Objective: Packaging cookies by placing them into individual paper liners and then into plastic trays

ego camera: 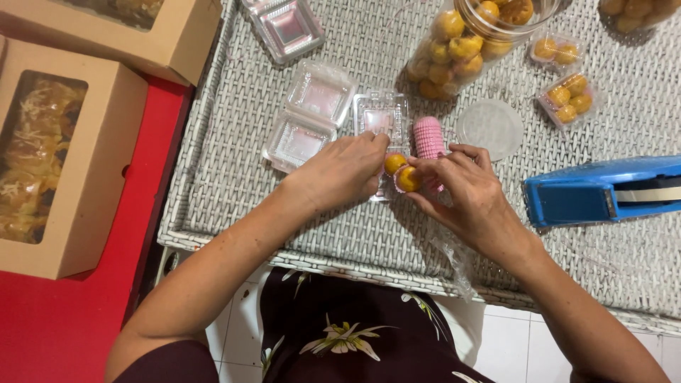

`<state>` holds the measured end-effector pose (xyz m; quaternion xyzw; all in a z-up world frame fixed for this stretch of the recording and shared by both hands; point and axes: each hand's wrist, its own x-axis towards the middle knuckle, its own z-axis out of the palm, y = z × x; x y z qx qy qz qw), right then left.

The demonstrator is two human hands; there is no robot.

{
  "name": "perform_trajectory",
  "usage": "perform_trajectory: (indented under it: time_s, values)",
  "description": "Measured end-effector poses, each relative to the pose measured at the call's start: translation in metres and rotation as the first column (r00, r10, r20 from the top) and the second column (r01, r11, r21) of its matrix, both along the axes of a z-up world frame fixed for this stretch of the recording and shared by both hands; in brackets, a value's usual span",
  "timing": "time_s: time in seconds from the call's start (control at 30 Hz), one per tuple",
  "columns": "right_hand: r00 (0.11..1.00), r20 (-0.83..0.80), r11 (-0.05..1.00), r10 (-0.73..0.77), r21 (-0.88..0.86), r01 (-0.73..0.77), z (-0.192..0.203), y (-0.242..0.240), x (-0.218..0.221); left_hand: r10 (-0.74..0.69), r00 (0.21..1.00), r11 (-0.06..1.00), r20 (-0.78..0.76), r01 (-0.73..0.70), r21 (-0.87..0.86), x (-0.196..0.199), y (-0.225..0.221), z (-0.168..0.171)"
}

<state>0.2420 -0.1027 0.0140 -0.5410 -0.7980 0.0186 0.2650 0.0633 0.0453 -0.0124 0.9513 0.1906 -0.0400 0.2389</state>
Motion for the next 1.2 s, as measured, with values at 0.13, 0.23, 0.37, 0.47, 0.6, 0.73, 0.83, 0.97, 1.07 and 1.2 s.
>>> perform_trajectory:
  time_s: [0.13,0.23,0.37,0.47,0.6,0.73,0.83,0.97,1.07,1.2]
  values:
    - [1.0,0.012,1.0,-0.003,0.007,0.002,-0.001,0.0,0.0,0.004,0.999,0.999,-0.037,-0.006,-0.044,-0.003,0.0,0.01]
    - [1.0,0.03,1.0,-0.002,0.015,0.001,-0.001,0.001,0.0,0.025,0.999,0.992,-0.037,-0.03,-0.12,-0.007,-0.001,0.014]
    - [1.0,0.025,1.0,0.002,0.013,-0.003,0.0,0.003,-0.001,0.061,0.998,0.988,-0.012,-0.062,-0.141,-0.012,-0.001,0.022]
    - [0.999,0.042,1.0,-0.014,0.013,0.013,-0.002,0.004,-0.001,0.104,0.994,0.977,0.025,-0.098,-0.19,-0.017,-0.002,0.037]
    - [0.999,0.053,1.0,0.008,0.02,-0.009,0.003,0.012,-0.007,0.218,0.967,0.955,0.133,-0.183,-0.235,-0.023,0.004,0.051]
    - [0.998,0.047,0.999,0.038,-0.039,-0.036,0.008,0.025,-0.017,0.248,0.94,0.96,0.237,-0.205,-0.19,-0.027,0.013,0.049]
    - [0.984,0.169,0.997,0.055,-0.063,-0.045,0.013,0.035,-0.023,0.263,0.938,0.96,0.225,-0.233,-0.154,-0.03,0.013,0.054]
    - [0.977,0.158,0.98,0.143,-0.163,-0.117,0.017,0.044,-0.027,0.273,0.933,0.957,0.236,-0.239,-0.161,-0.033,0.012,0.054]
    - [0.972,0.176,0.971,0.155,-0.208,-0.117,0.018,0.049,-0.029,0.271,0.937,0.955,0.222,-0.232,-0.186,-0.034,0.013,0.051]
    - [0.971,0.173,0.964,0.167,-0.236,-0.124,0.011,0.053,-0.027,0.286,0.944,0.933,0.166,-0.235,-0.271,-0.034,0.015,0.056]
